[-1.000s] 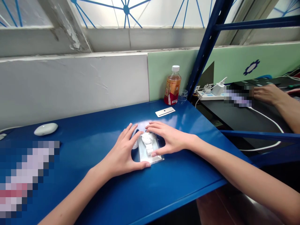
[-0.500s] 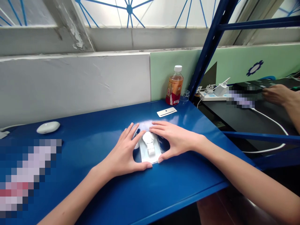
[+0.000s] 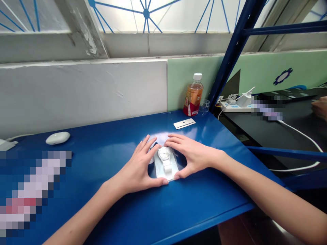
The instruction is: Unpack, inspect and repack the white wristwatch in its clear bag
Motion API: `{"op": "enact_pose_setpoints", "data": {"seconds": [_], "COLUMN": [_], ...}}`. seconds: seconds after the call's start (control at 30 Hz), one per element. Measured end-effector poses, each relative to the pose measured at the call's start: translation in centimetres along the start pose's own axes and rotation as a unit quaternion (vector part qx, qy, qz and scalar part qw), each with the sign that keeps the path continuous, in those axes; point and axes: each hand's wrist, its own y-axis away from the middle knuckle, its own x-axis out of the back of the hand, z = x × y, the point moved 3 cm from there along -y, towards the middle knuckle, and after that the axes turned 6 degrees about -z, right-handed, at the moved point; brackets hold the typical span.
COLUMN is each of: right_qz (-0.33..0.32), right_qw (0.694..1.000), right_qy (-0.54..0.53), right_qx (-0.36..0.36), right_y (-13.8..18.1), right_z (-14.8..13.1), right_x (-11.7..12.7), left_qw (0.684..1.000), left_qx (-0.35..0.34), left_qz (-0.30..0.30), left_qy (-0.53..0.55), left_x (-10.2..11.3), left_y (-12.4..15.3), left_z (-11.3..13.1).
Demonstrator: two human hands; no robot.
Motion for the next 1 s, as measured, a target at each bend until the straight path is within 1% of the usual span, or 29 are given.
{"op": "enact_pose_setpoints", "data": {"seconds": [0.2, 0.33, 0.57, 0.8, 1.0], "right_qz": [-0.008, -0.008, -0.019, -0.041, -0.035], "right_qw": [1.000, 1.000, 0.999, 0.998, 0.998], "right_qy": [-0.016, -0.014, 0.004, 0.024, 0.007], "right_qx": [0.002, -0.006, -0.038, -0.042, -0.043], "right_y": [-0.04, 0.05, 0.11, 0.16, 0.36], "right_z": [0.03, 0.04, 0.44, 0.74, 0.82], "right_x": [0.20, 0.28, 0.23, 0.19, -0.01], "left_qw": [1.000, 1.000, 0.998, 0.994, 0.995], "left_qx": [-0.012, -0.008, 0.015, 0.043, 0.040], "left_qz": [-0.003, 0.001, 0.036, 0.020, 0.013], "left_qy": [-0.008, -0.022, -0.042, -0.097, -0.095], "left_x": [0.26, 0.42, 0.56, 0.48, 0.44], "left_y": [0.06, 0.29, 0.34, 0.37, 0.44], "left_z": [0.33, 0.50, 0.13, -0.22, -0.20]}}
